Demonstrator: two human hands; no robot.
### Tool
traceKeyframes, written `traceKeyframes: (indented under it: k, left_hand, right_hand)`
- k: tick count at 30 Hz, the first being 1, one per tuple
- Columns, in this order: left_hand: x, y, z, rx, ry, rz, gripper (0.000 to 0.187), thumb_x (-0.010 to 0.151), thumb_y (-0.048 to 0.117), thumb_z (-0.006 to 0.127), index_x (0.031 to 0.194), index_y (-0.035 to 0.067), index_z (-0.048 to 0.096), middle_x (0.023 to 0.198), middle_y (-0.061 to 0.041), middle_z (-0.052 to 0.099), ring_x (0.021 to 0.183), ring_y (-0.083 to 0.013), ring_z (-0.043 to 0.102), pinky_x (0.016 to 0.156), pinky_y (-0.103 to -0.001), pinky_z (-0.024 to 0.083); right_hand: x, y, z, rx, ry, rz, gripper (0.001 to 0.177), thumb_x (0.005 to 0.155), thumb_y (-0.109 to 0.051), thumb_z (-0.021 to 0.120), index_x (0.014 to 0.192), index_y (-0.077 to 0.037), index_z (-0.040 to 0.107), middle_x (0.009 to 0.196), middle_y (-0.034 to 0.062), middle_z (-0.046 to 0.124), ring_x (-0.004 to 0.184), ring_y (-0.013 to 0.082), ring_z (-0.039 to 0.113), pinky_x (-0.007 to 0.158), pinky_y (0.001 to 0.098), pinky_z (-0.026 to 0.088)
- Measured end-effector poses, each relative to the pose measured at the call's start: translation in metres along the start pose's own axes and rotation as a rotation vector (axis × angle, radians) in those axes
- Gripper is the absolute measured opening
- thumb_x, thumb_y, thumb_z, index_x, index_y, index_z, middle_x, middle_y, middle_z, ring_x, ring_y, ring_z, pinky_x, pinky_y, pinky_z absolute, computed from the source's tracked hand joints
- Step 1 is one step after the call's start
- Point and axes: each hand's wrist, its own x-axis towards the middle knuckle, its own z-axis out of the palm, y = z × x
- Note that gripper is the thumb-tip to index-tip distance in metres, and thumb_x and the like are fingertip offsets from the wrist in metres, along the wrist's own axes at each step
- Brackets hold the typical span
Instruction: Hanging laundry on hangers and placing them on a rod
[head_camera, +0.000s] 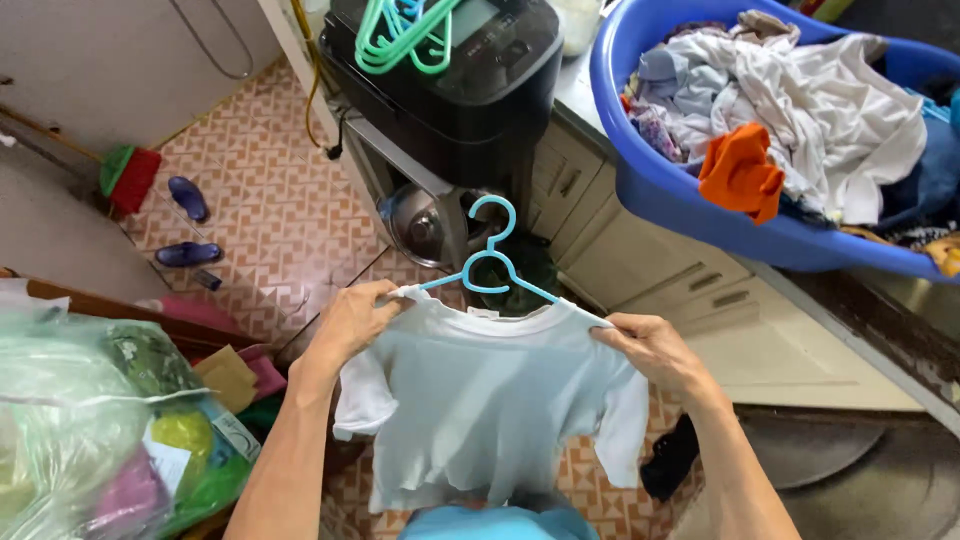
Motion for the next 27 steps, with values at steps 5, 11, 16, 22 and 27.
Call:
traceKeyframes:
  k: [5, 11, 16, 22, 27]
  left_hand:
    - [0.011, -0.024, 0.000, -0.033, 0.147, -0.004, 0.021, 0.080, 0.037, 0.062, 0.098, 0.030, 0.070, 0.103, -0.001, 0.071, 0.106, -0.0292, 0.062, 0.092, -0.045, 0.049]
    - [-0.003, -0.022, -0.024, -0.136, 0.396, 0.069, 0.014, 0.080, 0.025, 0.063, 0.092, 0.020, 0.070, 0.094, -0.010, 0.069, 0.096, -0.0342, 0.064, 0.085, -0.046, 0.049]
    - [-0.005, -0.024, -0.050, -0.152, 0.601, 0.048, 0.011, 0.080, 0.029, 0.065, 0.089, 0.023, 0.069, 0.089, -0.006, 0.068, 0.093, -0.0284, 0.064, 0.082, -0.042, 0.050]
    - [-0.003, -0.032, -0.078, -0.067, 0.865, 0.096, 0.012, 0.082, 0.025, 0.070, 0.093, 0.020, 0.069, 0.091, -0.008, 0.067, 0.095, -0.0284, 0.064, 0.086, -0.040, 0.049]
    - [0.001, -0.045, -0.102, -0.165, 1.046, 0.049, 0.014, 0.082, 0.027, 0.072, 0.096, 0.025, 0.069, 0.101, 0.000, 0.066, 0.103, -0.0226, 0.062, 0.091, -0.035, 0.048]
  right_hand:
    - [0.004, -0.052, -0.008, 0.030, -0.012, -0.071, 0.012, 0.085, -0.025, 0.068, 0.079, -0.017, 0.076, 0.059, -0.0030, 0.052, 0.061, 0.0094, 0.047, 0.055, 0.0239, 0.040]
    - [0.023, -0.103, -0.014, 0.112, -0.096, -0.146, 0.016, 0.087, -0.023, 0.067, 0.079, -0.012, 0.074, 0.059, -0.0004, 0.053, 0.061, 0.0111, 0.044, 0.054, 0.0245, 0.036]
    - [0.037, -0.143, -0.017, 0.254, -0.178, -0.181, 0.015, 0.086, -0.023, 0.070, 0.086, -0.010, 0.077, 0.062, 0.0017, 0.061, 0.065, 0.0123, 0.049, 0.061, 0.0251, 0.044]
    - [0.087, -0.144, -0.002, 0.376, -0.147, -0.367, 0.013, 0.090, -0.019, 0.066, 0.091, -0.008, 0.074, 0.064, 0.0022, 0.062, 0.068, 0.0096, 0.051, 0.066, 0.0221, 0.043]
    - [0.085, -0.192, 0.004, 0.269, -0.047, -0.702, 0.018, 0.093, -0.020, 0.062, 0.082, -0.011, 0.071, 0.051, 0.0015, 0.047, 0.059, 0.0104, 0.042, 0.055, 0.0265, 0.042]
